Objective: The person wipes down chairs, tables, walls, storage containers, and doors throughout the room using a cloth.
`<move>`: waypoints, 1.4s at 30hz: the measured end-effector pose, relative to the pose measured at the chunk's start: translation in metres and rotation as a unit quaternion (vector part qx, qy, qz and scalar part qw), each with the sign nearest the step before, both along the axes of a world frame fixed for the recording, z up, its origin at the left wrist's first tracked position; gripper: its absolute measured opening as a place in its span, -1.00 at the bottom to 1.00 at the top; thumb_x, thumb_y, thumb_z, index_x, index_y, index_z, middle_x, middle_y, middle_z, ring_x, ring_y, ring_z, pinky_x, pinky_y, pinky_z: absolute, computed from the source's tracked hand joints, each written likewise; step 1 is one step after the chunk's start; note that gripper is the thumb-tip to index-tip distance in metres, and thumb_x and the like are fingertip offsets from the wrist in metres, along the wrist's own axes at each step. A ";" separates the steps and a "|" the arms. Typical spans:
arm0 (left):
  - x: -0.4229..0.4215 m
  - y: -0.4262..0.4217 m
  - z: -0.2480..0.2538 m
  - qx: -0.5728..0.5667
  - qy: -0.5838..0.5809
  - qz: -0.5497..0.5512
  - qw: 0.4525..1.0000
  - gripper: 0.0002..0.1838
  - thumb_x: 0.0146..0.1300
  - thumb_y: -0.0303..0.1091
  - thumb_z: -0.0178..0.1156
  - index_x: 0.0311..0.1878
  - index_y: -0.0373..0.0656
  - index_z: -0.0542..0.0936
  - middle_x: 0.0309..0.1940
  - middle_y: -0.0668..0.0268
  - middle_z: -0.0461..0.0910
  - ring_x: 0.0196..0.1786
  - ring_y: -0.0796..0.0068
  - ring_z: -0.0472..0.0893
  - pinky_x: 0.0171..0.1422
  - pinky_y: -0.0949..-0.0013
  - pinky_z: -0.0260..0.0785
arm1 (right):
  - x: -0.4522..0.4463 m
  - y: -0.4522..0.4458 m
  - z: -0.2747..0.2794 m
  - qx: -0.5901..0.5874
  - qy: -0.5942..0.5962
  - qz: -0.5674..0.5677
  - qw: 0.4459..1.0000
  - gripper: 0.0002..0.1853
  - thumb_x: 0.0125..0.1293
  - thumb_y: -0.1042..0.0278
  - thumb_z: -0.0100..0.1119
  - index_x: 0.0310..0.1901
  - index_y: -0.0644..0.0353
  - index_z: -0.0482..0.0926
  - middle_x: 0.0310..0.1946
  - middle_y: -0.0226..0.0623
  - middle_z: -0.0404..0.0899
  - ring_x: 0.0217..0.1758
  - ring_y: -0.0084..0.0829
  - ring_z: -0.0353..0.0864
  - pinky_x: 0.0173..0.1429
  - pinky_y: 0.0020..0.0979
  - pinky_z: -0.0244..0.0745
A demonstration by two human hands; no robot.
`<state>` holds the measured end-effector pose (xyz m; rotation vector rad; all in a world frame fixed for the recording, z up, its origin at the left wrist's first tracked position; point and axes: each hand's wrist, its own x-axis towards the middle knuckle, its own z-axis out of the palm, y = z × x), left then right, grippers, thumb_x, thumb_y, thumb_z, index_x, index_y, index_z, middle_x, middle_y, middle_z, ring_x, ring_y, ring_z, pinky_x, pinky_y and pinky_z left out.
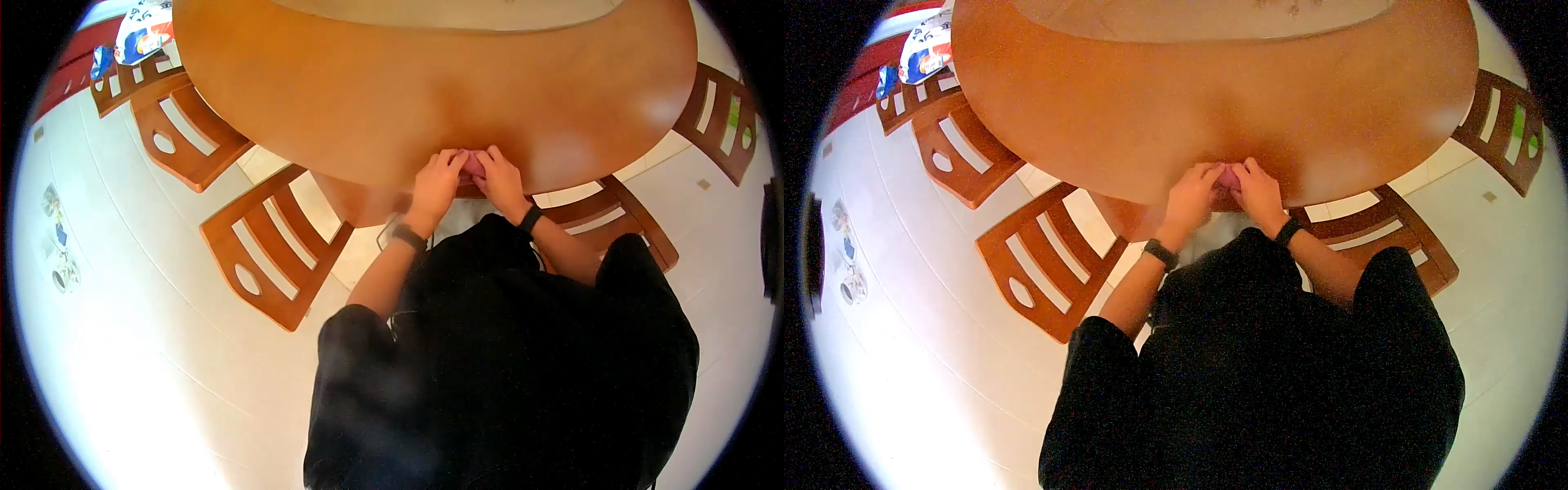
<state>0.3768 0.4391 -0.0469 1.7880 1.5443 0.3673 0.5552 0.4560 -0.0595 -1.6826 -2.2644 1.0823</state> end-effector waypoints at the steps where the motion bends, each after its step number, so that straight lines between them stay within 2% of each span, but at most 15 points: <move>1: 0.001 -0.003 -0.003 -0.022 0.004 0.002 1.000 -0.62 0.21 -0.44 0.17 0.13 -0.09 0.54 0.05 0.18 0.56 0.11 0.09 0.56 0.12 0.15 0.49 | -0.001 0.000 -0.003 0.004 0.005 0.004 1.000 -0.60 0.12 0.42 0.31 0.02 0.08 0.47 -0.12 -0.17 0.43 -0.09 -0.03 0.59 -0.12 -0.12 0.56; 4: -0.016 -0.003 -0.011 -0.012 0.052 0.024 0.998 -0.62 0.17 -0.45 0.20 0.09 0.00 0.57 0.00 0.27 0.57 -0.05 0.14 0.61 -0.07 0.15 0.52 | -0.015 -0.001 -0.013 0.026 0.039 0.024 0.999 -0.65 0.17 0.44 0.24 0.01 0.07 0.50 -0.12 -0.17 0.45 -0.09 -0.04 0.59 -0.12 -0.11 0.57; 7: -0.043 0.003 -0.004 -0.098 0.127 0.099 0.982 -0.66 0.18 -0.45 0.19 0.06 0.00 0.57 -0.06 0.23 0.60 -0.13 0.11 0.64 -0.13 0.10 0.51 | -0.055 0.018 -0.024 0.066 0.088 0.052 0.993 -0.74 0.25 0.41 0.12 -0.01 0.06 0.54 -0.14 -0.18 0.49 -0.08 -0.07 0.61 -0.11 -0.11 0.57; 10: -0.062 0.023 0.008 -0.035 0.117 0.189 0.974 -0.68 0.17 -0.47 0.18 0.01 0.01 0.60 -0.10 0.18 0.63 -0.06 0.01 0.62 -0.06 0.04 0.50 | -0.095 0.047 -0.033 0.065 0.069 0.077 0.993 -0.78 0.31 0.36 0.04 -0.04 0.04 0.57 -0.15 -0.20 0.54 -0.06 -0.08 0.62 -0.10 -0.12 0.58; 14: -0.061 0.058 0.012 -0.030 0.125 0.164 0.978 -0.71 0.20 -0.44 0.15 0.00 0.01 0.62 -0.11 0.16 0.63 -0.07 -0.02 0.61 -0.05 0.04 0.50 | -0.092 0.074 -0.023 0.072 0.055 0.059 0.994 -0.78 0.31 0.34 0.03 -0.06 0.04 0.59 -0.14 -0.19 0.57 -0.07 -0.06 0.63 -0.10 -0.11 0.59; 17: -0.030 0.075 -0.006 0.013 0.095 0.136 0.986 -0.76 0.22 -0.43 0.11 -0.06 -0.02 0.63 -0.14 0.14 0.62 -0.09 0.00 0.62 -0.07 0.05 0.50 | -0.057 0.081 0.003 0.121 0.089 0.002 0.989 -0.78 0.32 0.36 0.04 -0.05 0.03 0.60 -0.14 -0.16 0.58 -0.09 -0.03 0.63 -0.12 -0.08 0.59; 19: 0.002 0.077 -0.030 0.064 0.055 0.130 0.988 -0.79 0.24 -0.43 0.08 -0.12 -0.07 0.64 -0.15 0.14 0.60 -0.13 0.05 0.63 -0.11 0.06 0.51 | -0.026 0.069 -0.024 0.098 0.004 -0.033 0.995 -0.80 0.31 0.39 0.04 -0.06 0.08 0.55 -0.16 -0.16 0.54 -0.10 -0.02 0.62 -0.12 -0.07 0.58; 20: 0.017 0.078 -0.028 0.038 0.064 0.101 0.992 -0.81 0.23 -0.45 0.09 -0.14 -0.07 0.64 -0.16 0.14 0.58 -0.11 0.05 0.63 -0.09 0.07 0.51 | -0.010 0.062 -0.025 0.095 -0.023 -0.039 0.994 -0.80 0.30 0.40 0.04 -0.06 0.09 0.53 -0.16 -0.15 0.53 -0.11 -0.02 0.62 -0.12 -0.07 0.58; 22: 0.038 0.076 -0.033 0.028 0.073 0.039 0.996 -0.86 0.20 -0.46 0.13 -0.20 -0.06 0.62 -0.16 0.17 0.55 -0.05 0.06 0.61 -0.03 0.10 0.52 | 0.010 0.049 -0.015 0.074 -0.074 -0.038 0.994 -0.81 0.30 0.42 0.04 -0.06 0.10 0.50 -0.16 -0.14 0.50 -0.12 -0.01 0.62 -0.12 -0.07 0.57; 25: 0.042 0.061 -0.034 0.021 0.033 -0.020 0.999 -0.78 0.17 -0.52 0.10 -0.15 -0.05 0.62 -0.20 0.11 0.58 -0.10 -0.02 0.60 -0.08 0.03 0.49 | 0.022 0.028 -0.001 0.047 -0.109 -0.016 0.993 -0.82 0.30 0.44 0.04 -0.07 0.11 0.48 -0.15 -0.13 0.48 -0.13 -0.02 0.62 -0.13 -0.09 0.57; 29: 0.013 0.047 -0.030 -0.015 0.052 -0.032 0.998 -0.86 0.18 -0.45 0.16 -0.19 -0.04 0.60 -0.17 0.17 0.55 -0.04 0.07 0.60 -0.06 0.07 0.51 | 0.001 0.011 -0.016 0.087 -0.071 0.026 0.993 -0.82 0.29 0.45 0.04 -0.09 0.15 0.51 -0.19 -0.18 0.51 -0.14 -0.09 0.64 -0.14 -0.15 0.58; 33: -0.037 0.040 -0.032 0.007 0.071 0.014 0.997 -0.85 0.20 -0.47 0.13 -0.18 -0.04 0.59 -0.18 0.17 0.56 -0.07 0.04 0.61 -0.10 0.04 0.50 | -0.048 0.024 -0.022 0.115 -0.037 0.051 0.991 -0.82 0.23 0.44 0.09 -0.13 0.18 0.52 -0.20 -0.18 0.52 -0.14 -0.12 0.64 -0.14 -0.19 0.59; 34: -0.049 0.042 -0.032 -0.048 0.074 0.041 0.995 -0.85 0.21 -0.49 0.11 -0.18 -0.06 0.59 -0.19 0.16 0.56 -0.08 0.03 0.61 -0.11 0.04 0.50 | -0.064 0.028 -0.027 0.126 -0.034 0.047 0.990 -0.82 0.22 0.45 0.09 -0.14 0.18 0.52 -0.20 -0.18 0.52 -0.14 -0.12 0.64 -0.14 -0.19 0.59; 37: -0.064 0.051 -0.029 -0.003 0.096 0.109 0.989 -0.83 0.23 -0.36 0.12 -0.16 -0.09 0.63 -0.20 0.10 0.62 -0.12 -0.03 0.62 -0.09 0.05 0.47 | -0.093 0.042 -0.029 0.124 -0.024 0.028 0.992 -0.82 0.20 0.50 0.08 -0.15 0.16 0.52 -0.17 -0.15 0.51 -0.13 -0.08 0.63 -0.13 -0.15 0.58; 42: -0.059 0.080 -0.030 0.043 0.073 0.080 0.993 -0.86 0.21 -0.43 0.11 -0.20 -0.09 0.63 -0.19 0.16 0.56 -0.07 0.04 0.57 -0.05 0.08 0.47 | -0.097 0.055 -0.023 0.061 -0.059 -0.030 0.996 -0.82 0.22 0.52 0.08 -0.12 0.18 0.50 -0.13 -0.11 0.51 -0.12 -0.02 0.63 -0.09 -0.08 0.57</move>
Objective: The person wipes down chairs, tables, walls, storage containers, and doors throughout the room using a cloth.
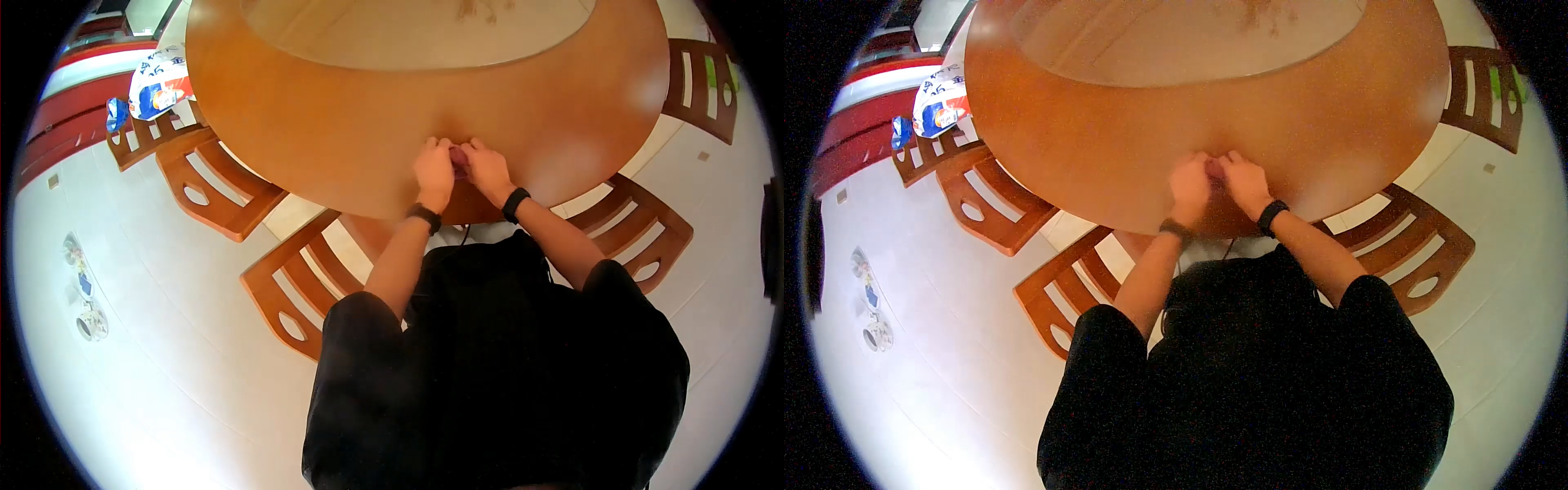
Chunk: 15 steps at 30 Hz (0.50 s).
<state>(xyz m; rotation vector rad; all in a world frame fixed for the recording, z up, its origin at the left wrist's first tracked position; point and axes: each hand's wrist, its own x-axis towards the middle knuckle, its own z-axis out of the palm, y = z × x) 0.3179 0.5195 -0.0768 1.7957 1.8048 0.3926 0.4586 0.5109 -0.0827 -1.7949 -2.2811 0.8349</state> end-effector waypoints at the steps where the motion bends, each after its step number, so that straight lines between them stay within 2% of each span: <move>1: 0.005 0.002 -0.003 0.002 0.001 -0.012 1.000 -0.86 0.20 -0.46 0.11 -0.21 -0.10 0.62 -0.19 0.17 0.53 -0.05 0.06 0.55 -0.04 0.08 0.47 | 0.003 -0.003 0.004 0.004 -0.003 -0.017 1.000 -0.82 0.24 0.50 0.07 -0.11 0.18 0.49 -0.13 -0.11 0.51 -0.13 -0.01 0.63 -0.11 -0.07 0.57; 3: 0.022 0.008 -0.003 -0.012 0.001 -0.034 0.999 -0.87 0.22 -0.46 0.10 -0.24 -0.11 0.63 -0.19 0.17 0.53 -0.03 0.07 0.55 -0.05 0.12 0.52 | 0.012 -0.007 0.013 0.018 -0.009 -0.054 0.998 -0.81 0.28 0.47 0.05 -0.07 0.17 0.47 -0.13 -0.10 0.51 -0.15 0.01 0.64 -0.13 -0.06 0.57; 4: 0.026 0.009 -0.007 -0.009 -0.007 -0.064 0.998 -0.88 0.22 -0.45 0.10 -0.24 -0.11 0.63 -0.19 0.17 0.54 -0.04 0.07 0.56 -0.05 0.13 0.53 | 0.018 -0.014 0.010 0.017 -0.055 -0.049 0.997 -0.85 0.33 0.41 0.03 -0.09 0.16 0.44 -0.16 -0.12 0.51 -0.20 -0.01 0.65 -0.20 -0.08 0.58; 7: 0.035 -0.004 -0.017 -0.049 -0.023 -0.164 0.985 -0.89 0.20 -0.42 0.14 -0.24 -0.08 0.63 -0.20 0.15 0.55 -0.06 0.06 0.59 -0.03 0.09 0.52 | 0.036 -0.047 -0.001 -0.019 -0.161 -0.001 0.987 -0.89 0.34 0.38 0.03 -0.15 0.16 0.42 -0.19 -0.13 0.50 -0.23 -0.05 0.66 -0.25 -0.11 0.59; 9: 0.031 -0.021 -0.017 -0.074 -0.036 -0.200 0.976 -0.89 0.19 -0.41 0.15 -0.24 -0.07 0.62 -0.21 0.15 0.55 -0.07 0.04 0.60 -0.03 0.06 0.51 | 0.040 -0.073 0.007 0.000 -0.173 0.044 0.984 -0.91 0.33 0.38 0.03 -0.19 0.15 0.40 -0.20 -0.15 0.50 -0.24 -0.08 0.66 -0.25 -0.14 0.59; 12: 0.008 -0.051 -0.008 -0.077 -0.055 -0.194 0.976 -0.88 0.17 -0.40 0.16 -0.22 -0.08 0.59 -0.20 0.15 0.56 -0.06 0.03 0.60 -0.07 0.05 0.49 | 0.029 -0.081 0.002 -0.010 -0.132 0.070 0.989 -0.89 0.32 0.38 0.05 -0.17 0.15 0.40 -0.22 -0.18 0.50 -0.21 -0.11 0.65 -0.24 -0.16 0.59; 15: -0.021 -0.063 -0.010 -0.102 -0.019 -0.133 0.986 -0.87 0.17 -0.40 0.15 -0.20 -0.07 0.59 -0.20 0.17 0.57 -0.05 0.05 0.61 -0.07 0.05 0.48 | 0.008 -0.074 0.000 -0.004 -0.054 0.103 0.993 -0.86 0.28 0.38 0.10 -0.16 0.15 0.42 -0.22 -0.20 0.50 -0.17 -0.10 0.62 -0.21 -0.14 0.57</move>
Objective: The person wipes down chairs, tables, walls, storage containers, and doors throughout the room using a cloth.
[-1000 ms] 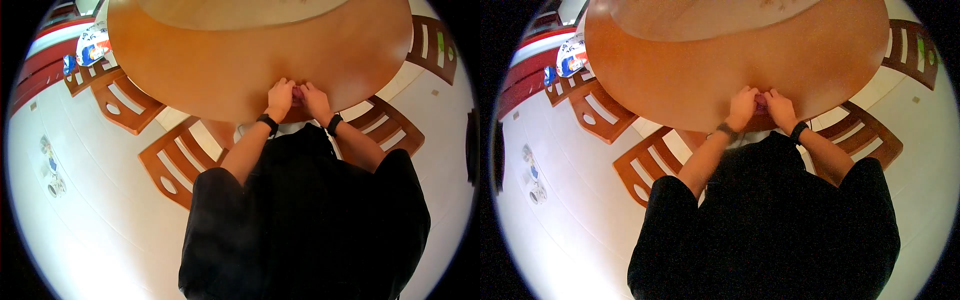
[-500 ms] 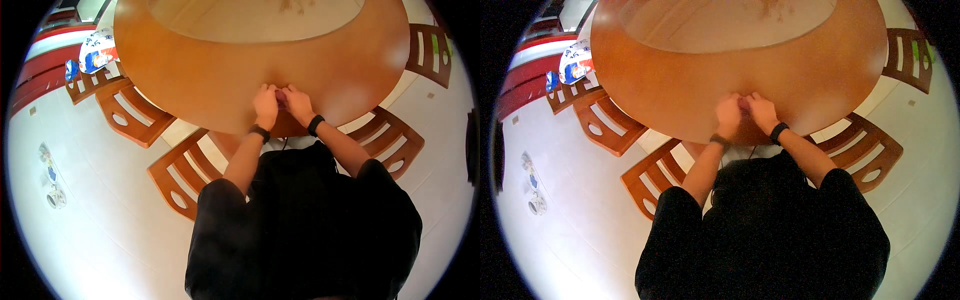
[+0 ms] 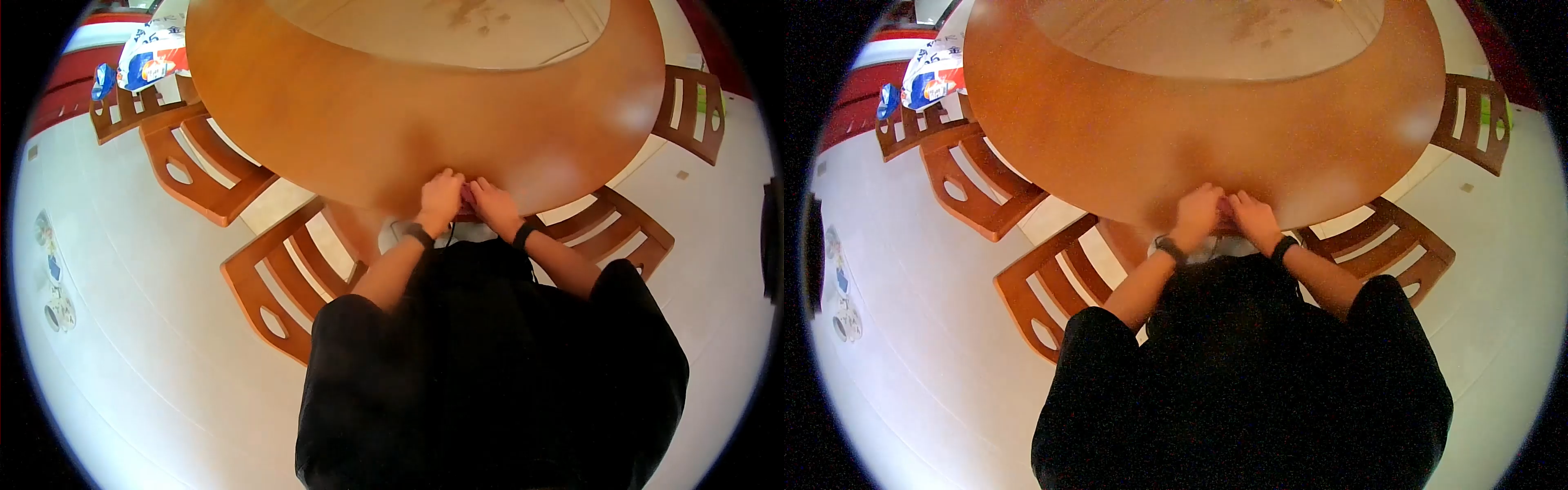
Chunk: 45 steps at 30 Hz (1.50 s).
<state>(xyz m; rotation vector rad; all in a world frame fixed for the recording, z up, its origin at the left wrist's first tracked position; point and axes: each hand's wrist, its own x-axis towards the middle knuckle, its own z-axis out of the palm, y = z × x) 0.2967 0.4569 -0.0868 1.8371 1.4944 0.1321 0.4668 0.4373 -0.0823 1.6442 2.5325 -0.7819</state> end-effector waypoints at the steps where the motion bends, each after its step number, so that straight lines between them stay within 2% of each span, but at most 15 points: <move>1: -0.016 0.002 0.003 -0.016 0.007 0.004 1.000 -0.83 0.18 -0.41 0.14 -0.16 -0.05 0.60 -0.18 0.19 0.58 -0.06 0.05 0.61 -0.05 0.05 0.49 | -0.011 0.006 0.003 0.005 0.028 0.015 0.999 -0.85 0.27 0.38 0.13 -0.16 0.14 0.42 -0.22 -0.21 0.49 -0.15 -0.10 0.61 -0.21 -0.13 0.56; 6: -0.066 0.015 0.009 0.072 0.020 0.144 0.987 -0.78 0.14 -0.45 0.18 -0.14 0.00 0.63 -0.20 0.21 0.62 -0.10 0.04 0.64 -0.08 0.07 0.51 | -0.071 0.056 0.038 -0.002 0.111 0.027 0.993 -0.83 0.27 0.31 0.14 -0.12 0.05 0.56 -0.22 -0.24 0.56 -0.13 -0.14 0.64 -0.15 -0.15 0.58; 9: -0.073 0.043 0.001 0.045 0.051 0.196 0.978 -0.69 0.13 -0.45 0.23 -0.03 0.02 0.62 -0.09 0.16 0.61 -0.03 0.00 0.60 -0.01 0.03 0.49 | -0.080 0.087 -0.011 0.051 0.112 -0.001 0.992 -0.82 0.28 0.33 0.10 -0.10 0.04 0.58 -0.19 -0.21 0.58 -0.14 -0.12 0.64 -0.14 -0.14 0.58; 11: -0.066 0.062 0.003 -0.009 0.119 0.199 0.973 -0.67 0.13 -0.47 0.25 0.00 0.01 0.62 -0.08 0.16 0.60 -0.01 -0.02 0.59 0.02 0.03 0.49 | -0.079 0.100 -0.005 0.041 0.102 -0.012 0.994 -0.81 0.28 0.42 0.05 -0.09 0.07 0.57 -0.18 -0.19 0.55 -0.17 -0.09 0.63 -0.17 -0.16 0.59; 15: -0.019 0.109 -0.006 0.116 0.076 0.188 0.972 -0.70 0.19 -0.43 0.23 0.02 -0.06 0.62 -0.07 0.15 0.60 -0.05 0.01 0.61 -0.01 0.07 0.51 | -0.041 0.136 -0.013 0.078 0.068 -0.100 0.990 -0.80 0.31 0.38 0.03 -0.08 0.08 0.58 -0.12 -0.13 0.57 -0.13 -0.05 0.64 -0.11 -0.13 0.59; 17: 0.019 0.129 -0.005 0.199 0.030 0.174 0.964 -0.79 0.29 -0.35 0.06 -0.12 -0.08 0.66 -0.25 0.06 0.64 -0.20 0.02 0.66 -0.19 0.03 0.53 | -0.008 0.154 -0.025 0.113 0.033 -0.148 0.982 -0.80 0.35 0.33 0.01 -0.11 0.17 0.58 -0.09 -0.07 0.59 -0.11 -0.05 0.65 -0.07 -0.13 0.59; 21: 0.101 0.155 -0.022 0.119 -0.019 0.121 0.985 -0.81 0.28 -0.35 0.07 -0.20 -0.10 0.68 -0.19 0.12 0.60 -0.17 0.04 0.66 -0.16 0.06 0.55 | 0.053 0.156 0.006 0.084 0.026 -0.271 0.959 -0.78 0.36 0.35 -0.02 -0.07 0.18 0.57 -0.07 -0.12 0.59 -0.05 -0.08 0.63 -0.02 -0.15 0.58; 23: 0.130 0.145 -0.023 0.136 -0.021 0.070 0.988 -0.85 0.22 -0.38 0.13 -0.23 -0.12 0.67 -0.20 0.13 0.59 -0.15 0.05 0.65 -0.14 0.10 0.56 | 0.083 0.140 0.003 0.033 0.096 -0.340 0.935 -0.73 0.33 0.39 0.00 0.01 0.02 0.58 -0.01 -0.17 0.56 -0.03 -0.08 0.60 0.00 -0.15 0.56; 24: 0.138 0.140 -0.022 0.147 -0.021 0.042 0.988 -0.88 0.19 -0.40 0.16 -0.25 -0.12 0.67 -0.21 0.14 0.59 -0.13 0.05 0.65 -0.13 0.11 0.56 | 0.097 0.127 0.003 0.087 0.009 -0.283 0.955 -0.71 0.32 0.40 0.00 0.03 -0.02 0.58 0.00 -0.18 0.55 -0.06 -0.07 0.61 -0.01 -0.14 0.57; 27: 0.142 0.102 -0.024 0.113 -0.024 -0.011 0.993 -0.87 0.13 -0.39 0.26 -0.22 -0.08 0.64 -0.22 0.14 0.60 -0.12 0.00 0.64 -0.10 0.03 0.53 | 0.124 0.081 -0.016 0.133 -0.025 -0.227 0.964 -0.71 0.28 0.43 0.03 0.02 -0.01 0.58 -0.02 -0.16 0.54 -0.08 -0.06 0.61 -0.09 -0.12 0.58; 33: 0.092 0.021 -0.002 0.028 -0.018 -0.052 0.998 -0.77 0.11 -0.39 0.29 -0.12 -0.07 0.59 -0.19 0.17 0.56 -0.12 0.00 0.61 -0.10 0.05 0.51 | 0.096 0.013 -0.002 -0.028 0.007 -0.167 0.986 -0.75 0.26 0.45 0.04 -0.04 0.02 0.57 -0.16 -0.18 0.49 -0.02 -0.09 0.58 -0.12 -0.13 0.57; 37: 0.054 -0.003 0.006 0.053 -0.005 0.000 0.999 -0.77 0.14 -0.38 0.25 -0.10 -0.08 0.60 -0.20 0.17 0.59 -0.17 0.05 0.63 -0.14 0.08 0.50 | 0.064 0.015 0.003 -0.006 0.091 -0.110 0.990 -0.81 0.25 0.44 0.03 -0.12 0.06 0.56 -0.20 -0.20 0.47 -0.04 -0.13 0.57 -0.12 -0.14 0.58; 40: 0.034 0.001 0.005 0.024 0.053 0.050 0.997 -0.75 0.11 -0.40 0.32 -0.13 -0.08 0.55 -0.16 0.20 0.53 -0.12 0.08 0.64 -0.14 0.11 0.54 | 0.036 0.032 -0.007 0.003 0.099 -0.079 0.992 -0.82 0.25 0.43 0.03 -0.13 0.09 0.55 -0.19 -0.20 0.46 -0.03 -0.13 0.57 -0.10 -0.14 0.57; 44: 0.006 0.018 0.015 -0.012 0.130 0.141 0.981 -0.83 0.22 -0.34 0.18 -0.13 -0.04 0.64 -0.29 0.10 0.69 -0.25 0.01 0.68 -0.20 0.04 0.53 | -0.006 0.054 -0.024 0.044 0.129 -0.052 0.989 -0.79 0.26 0.46 0.06 -0.09 0.03 0.56 -0.22 -0.24 0.47 -0.07 -0.15 0.58 -0.15 -0.17 0.57; 45: -0.004 0.016 0.008 0.019 0.146 0.164 0.975 -0.82 0.22 -0.33 0.19 -0.12 -0.04 0.65 -0.26 0.09 0.69 -0.22 -0.01 0.68 -0.17 0.01 0.54 | -0.018 0.060 -0.025 0.037 0.144 -0.045 0.988 -0.79 0.25 0.46 0.05 -0.09 0.04 0.56 -0.18 -0.24 0.46 -0.02 -0.16 0.56 -0.11 -0.18 0.57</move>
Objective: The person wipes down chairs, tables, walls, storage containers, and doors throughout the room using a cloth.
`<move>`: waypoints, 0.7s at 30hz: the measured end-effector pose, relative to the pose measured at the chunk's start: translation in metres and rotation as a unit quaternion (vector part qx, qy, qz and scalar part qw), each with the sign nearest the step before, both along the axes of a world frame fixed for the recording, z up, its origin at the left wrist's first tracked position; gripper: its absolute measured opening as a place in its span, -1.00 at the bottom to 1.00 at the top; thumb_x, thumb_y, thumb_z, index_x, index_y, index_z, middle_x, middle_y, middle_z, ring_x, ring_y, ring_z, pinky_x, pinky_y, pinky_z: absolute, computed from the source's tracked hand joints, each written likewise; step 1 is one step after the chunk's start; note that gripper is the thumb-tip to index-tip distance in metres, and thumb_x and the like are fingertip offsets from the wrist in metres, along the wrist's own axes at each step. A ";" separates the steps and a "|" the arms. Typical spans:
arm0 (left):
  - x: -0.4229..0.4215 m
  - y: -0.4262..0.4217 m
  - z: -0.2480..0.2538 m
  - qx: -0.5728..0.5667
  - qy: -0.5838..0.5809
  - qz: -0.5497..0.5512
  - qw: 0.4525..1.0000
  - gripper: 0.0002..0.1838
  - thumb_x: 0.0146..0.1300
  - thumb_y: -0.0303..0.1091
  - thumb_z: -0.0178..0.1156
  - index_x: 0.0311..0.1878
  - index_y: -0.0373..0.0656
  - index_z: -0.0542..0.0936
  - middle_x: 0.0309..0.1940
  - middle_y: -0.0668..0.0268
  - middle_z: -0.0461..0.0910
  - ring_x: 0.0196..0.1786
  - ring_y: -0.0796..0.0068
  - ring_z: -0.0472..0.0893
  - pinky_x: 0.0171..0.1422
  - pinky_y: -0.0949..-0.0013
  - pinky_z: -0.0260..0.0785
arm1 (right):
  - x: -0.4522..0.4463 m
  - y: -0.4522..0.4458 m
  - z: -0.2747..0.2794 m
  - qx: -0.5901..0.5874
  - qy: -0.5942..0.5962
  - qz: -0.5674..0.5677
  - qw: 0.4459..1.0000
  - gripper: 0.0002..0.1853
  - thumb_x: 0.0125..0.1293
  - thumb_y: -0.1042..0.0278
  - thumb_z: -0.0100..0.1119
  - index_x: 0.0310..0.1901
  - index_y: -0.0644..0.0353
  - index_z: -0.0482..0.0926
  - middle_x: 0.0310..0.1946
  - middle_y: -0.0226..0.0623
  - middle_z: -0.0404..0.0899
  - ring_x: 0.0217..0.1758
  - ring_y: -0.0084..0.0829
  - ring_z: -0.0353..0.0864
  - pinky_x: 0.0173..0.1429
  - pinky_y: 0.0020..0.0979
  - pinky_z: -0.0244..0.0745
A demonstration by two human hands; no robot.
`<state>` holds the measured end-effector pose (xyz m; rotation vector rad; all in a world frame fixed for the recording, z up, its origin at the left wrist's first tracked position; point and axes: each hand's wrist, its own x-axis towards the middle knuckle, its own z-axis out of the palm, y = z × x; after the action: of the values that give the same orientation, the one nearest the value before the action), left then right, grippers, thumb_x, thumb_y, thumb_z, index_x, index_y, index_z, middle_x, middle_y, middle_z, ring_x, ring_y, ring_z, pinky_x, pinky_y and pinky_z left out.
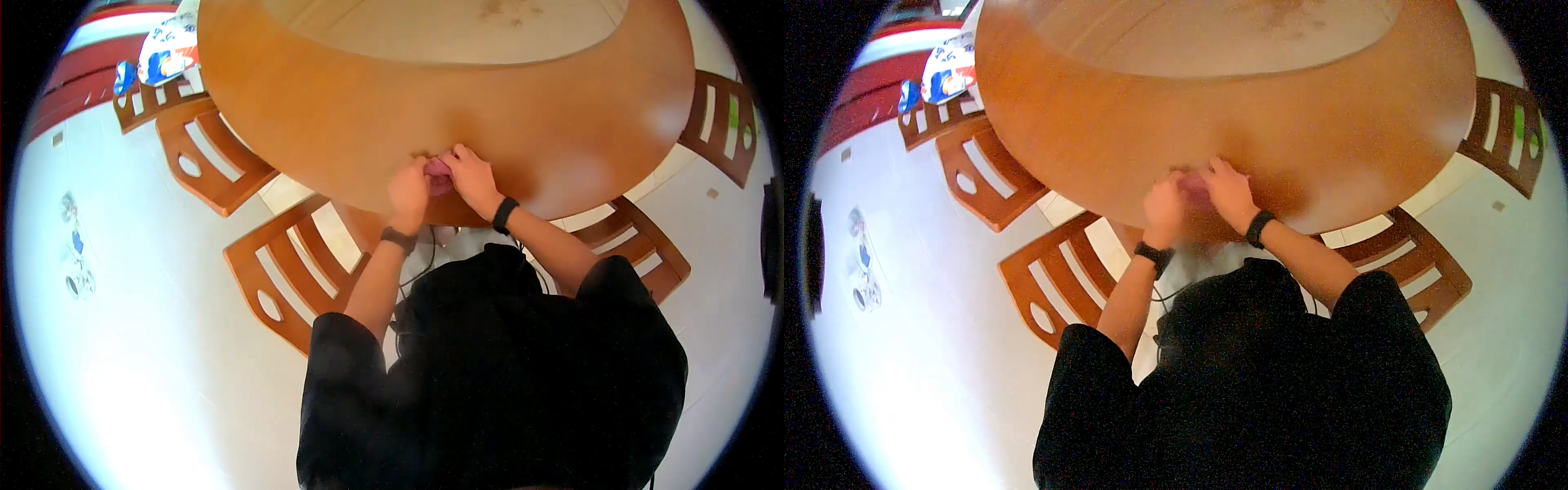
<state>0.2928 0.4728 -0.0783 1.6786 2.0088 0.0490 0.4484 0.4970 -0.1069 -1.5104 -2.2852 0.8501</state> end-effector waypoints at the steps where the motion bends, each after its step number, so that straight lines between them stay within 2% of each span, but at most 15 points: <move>1: -0.011 0.000 -0.002 0.016 -0.006 0.024 1.000 -0.82 0.21 -0.35 0.21 -0.11 -0.05 0.62 -0.29 0.08 0.68 -0.22 -0.01 0.67 -0.18 0.00 0.53 | -0.013 0.005 0.001 0.005 0.009 0.015 1.000 -0.78 0.24 0.45 0.05 -0.09 0.06 0.56 -0.17 -0.22 0.47 -0.01 -0.14 0.55 -0.10 -0.15 0.56; 3: -0.031 -0.006 -0.007 0.047 -0.018 0.074 0.996 -0.78 0.19 -0.38 0.24 -0.08 -0.09 0.58 -0.34 0.06 0.67 -0.24 -0.02 0.66 -0.18 -0.01 0.52 | -0.037 0.012 -0.001 0.013 0.027 0.048 0.998 -0.77 0.21 0.45 0.05 -0.10 0.08 0.58 -0.13 -0.16 0.48 0.02 -0.09 0.54 -0.09 -0.11 0.54; 6: -0.049 -0.023 -0.001 0.042 0.008 0.145 0.989 -0.75 0.19 -0.40 0.23 -0.04 -0.09 0.59 -0.30 0.05 0.68 -0.21 -0.05 0.66 -0.17 -0.02 0.51 | -0.068 0.012 -0.013 0.037 0.005 0.106 0.994 -0.78 0.22 0.43 0.06 -0.10 0.03 0.57 -0.13 -0.26 0.45 0.08 -0.21 0.51 -0.08 -0.16 0.54; 9: -0.054 -0.042 -0.001 0.030 -0.033 0.175 0.984 -0.78 0.18 -0.40 0.23 -0.09 -0.09 0.58 -0.33 0.05 0.68 -0.21 -0.05 0.66 -0.16 -0.02 0.51 | -0.070 0.011 0.006 0.023 0.006 0.147 0.989 -0.77 0.22 0.42 0.07 -0.09 0.00 0.57 -0.15 -0.27 0.45 0.06 -0.22 0.52 -0.09 -0.15 0.53; 12: -0.040 -0.052 -0.004 -0.025 -0.061 0.191 0.979 -0.83 0.18 -0.39 0.24 -0.16 -0.12 0.56 -0.28 0.09 0.66 -0.19 -0.03 0.66 -0.14 0.00 0.53 | -0.055 0.003 0.012 -0.072 -0.016 0.169 0.983 -0.77 0.32 0.33 -0.02 -0.07 -0.02 0.60 -0.10 -0.23 0.49 0.15 -0.13 0.50 0.02 0.03 0.48; 15: -0.017 -0.067 0.005 -0.005 -0.079 0.168 0.983 -0.86 0.16 -0.41 0.25 -0.21 -0.11 0.53 -0.21 0.13 0.61 -0.17 0.00 0.65 -0.13 0.04 0.54 | -0.030 -0.010 0.017 -0.082 -0.029 0.180 0.980 -0.77 0.32 0.37 -0.02 -0.05 -0.03 0.57 -0.11 -0.21 0.48 0.07 -0.10 0.53 -0.02 -0.02 0.50; 17: -0.003 -0.078 0.005 -0.001 -0.092 0.167 0.982 -0.83 0.16 -0.44 0.19 -0.16 -0.13 0.58 -0.21 0.07 0.65 -0.15 -0.06 0.65 -0.10 0.00 0.51 | -0.013 -0.020 0.023 -0.074 -0.031 0.195 0.978 -0.77 0.30 0.40 0.01 -0.03 -0.01 0.55 -0.12 -0.17 0.47 0.01 -0.05 0.55 -0.06 -0.05 0.51; 18: 0.003 -0.088 -0.002 0.046 -0.106 0.160 0.980 -0.85 0.15 -0.44 0.20 -0.18 -0.12 0.58 -0.20 0.11 0.61 -0.13 -0.03 0.64 -0.08 0.01 0.51 | -0.007 -0.026 0.026 -0.070 -0.031 0.203 0.976 -0.76 0.29 0.42 0.02 -0.03 0.01 0.54 -0.12 -0.15 0.47 -0.02 -0.03 0.56 -0.07 -0.06 0.52; 21: 0.011 -0.109 -0.014 0.008 -0.133 0.155 0.979 -0.85 0.14 -0.42 0.21 -0.21 -0.15 0.57 -0.20 0.13 0.58 -0.12 0.01 0.63 -0.08 0.04 0.51 | 0.000 -0.048 0.035 -0.055 -0.072 0.232 0.969 -0.76 0.27 0.47 0.06 -0.03 0.07 0.52 -0.15 -0.10 0.46 -0.10 0.05 0.56 -0.12 -0.08 0.52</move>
<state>0.3042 0.3637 -0.0927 1.2757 2.0441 0.3805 0.4484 0.4494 -0.0720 -1.1182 -2.8000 1.0258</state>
